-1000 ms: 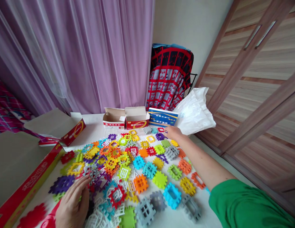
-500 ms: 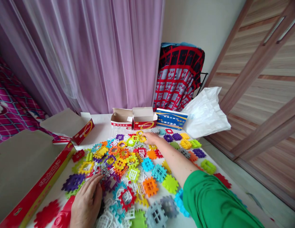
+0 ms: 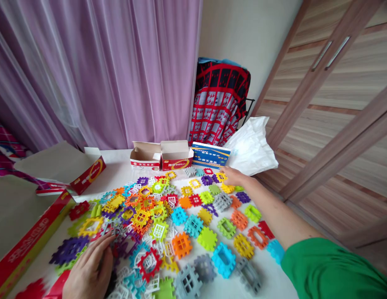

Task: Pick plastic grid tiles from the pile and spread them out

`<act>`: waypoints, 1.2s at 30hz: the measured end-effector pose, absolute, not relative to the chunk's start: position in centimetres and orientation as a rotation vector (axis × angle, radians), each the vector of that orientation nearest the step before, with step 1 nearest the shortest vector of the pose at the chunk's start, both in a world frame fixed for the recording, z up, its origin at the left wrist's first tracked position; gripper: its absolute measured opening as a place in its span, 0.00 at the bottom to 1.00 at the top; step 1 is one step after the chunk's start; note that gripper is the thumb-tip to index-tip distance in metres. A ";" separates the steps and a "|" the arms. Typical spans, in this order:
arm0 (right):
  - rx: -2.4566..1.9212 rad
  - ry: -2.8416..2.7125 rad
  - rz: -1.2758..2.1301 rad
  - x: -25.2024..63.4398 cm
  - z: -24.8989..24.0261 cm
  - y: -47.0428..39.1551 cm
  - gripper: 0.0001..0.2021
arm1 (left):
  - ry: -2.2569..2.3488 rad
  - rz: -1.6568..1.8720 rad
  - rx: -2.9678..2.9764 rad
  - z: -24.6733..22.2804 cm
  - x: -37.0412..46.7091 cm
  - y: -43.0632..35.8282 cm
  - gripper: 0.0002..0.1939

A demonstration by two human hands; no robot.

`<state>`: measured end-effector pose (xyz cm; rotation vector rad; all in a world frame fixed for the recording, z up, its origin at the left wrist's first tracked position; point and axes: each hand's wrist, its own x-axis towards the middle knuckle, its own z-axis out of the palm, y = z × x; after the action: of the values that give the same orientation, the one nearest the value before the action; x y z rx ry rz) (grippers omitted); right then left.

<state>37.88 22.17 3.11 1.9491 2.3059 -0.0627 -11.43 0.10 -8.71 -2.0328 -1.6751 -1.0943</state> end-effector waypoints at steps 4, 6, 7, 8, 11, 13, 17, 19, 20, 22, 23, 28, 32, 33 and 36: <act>1.964 2.227 -0.059 42.1 2.5 20.6 0.30 | -1.635 -1.056 -2.060 -9.0 -11.8 0.3 0.16; 1.942 2.230 -0.059 42.6 2.0 20.3 0.30 | -1.612 -1.044 -2.065 -9.0 -11.9 0.4 0.16; 1.928 2.235 -0.058 42.7 1.8 20.3 0.30 | -1.604 -1.039 -2.063 -8.9 -11.9 0.5 0.16; 1.915 2.240 -0.058 42.6 1.6 20.4 0.30 | -1.597 -1.034 -2.062 -8.9 -11.9 0.5 0.16; 1.888 2.254 -0.066 42.3 1.1 20.8 0.29 | -1.586 -1.016 -2.066 -8.6 -11.8 0.5 0.16; 1.876 2.264 -0.077 42.2 0.9 21.0 0.29 | -1.593 -1.016 -2.062 -8.5 -11.8 0.4 0.16; 1.862 2.279 -0.107 42.3 0.5 21.1 0.29 | -1.657 -1.021 -2.037 -8.8 -11.8 0.3 0.16; 1.863 2.287 -0.118 42.4 0.5 21.1 0.31 | -1.671 -1.020 -2.034 -9.1 -11.8 0.3 0.16; 1.868 2.289 -0.122 42.5 0.4 21.0 0.31 | -1.673 -1.020 -2.033 -9.1 -11.8 0.3 0.17; 1.889 2.285 -0.125 42.7 0.4 21.0 0.31 | -1.675 -1.011 -2.024 -9.1 -11.8 0.3 0.17; 1.903 2.279 -0.126 42.7 0.3 20.9 0.31 | -1.672 -1.004 -2.022 -9.0 -11.7 0.3 0.17; 1.942 2.245 -0.141 42.4 0.2 20.7 0.27 | -1.617 -0.998 -2.025 -8.1 -11.2 0.3 0.16; 1.965 2.224 -0.098 41.7 1.3 20.4 0.24 | -1.638 -0.992 -2.024 -7.8 -11.0 0.2 0.15; 1.973 2.217 -0.082 41.4 1.7 20.4 0.24 | -1.654 -0.991 -2.024 -7.9 -11.0 0.1 0.15; 1.960 2.248 -0.053 39.4 3.1 20.6 0.24 | -1.719 -0.984 -2.017 -8.0 -11.0 0.0 0.15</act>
<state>39.41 20.61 3.12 1.9601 2.2481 -0.0532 -11.03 0.05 -8.02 -2.0173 -1.7185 -0.9841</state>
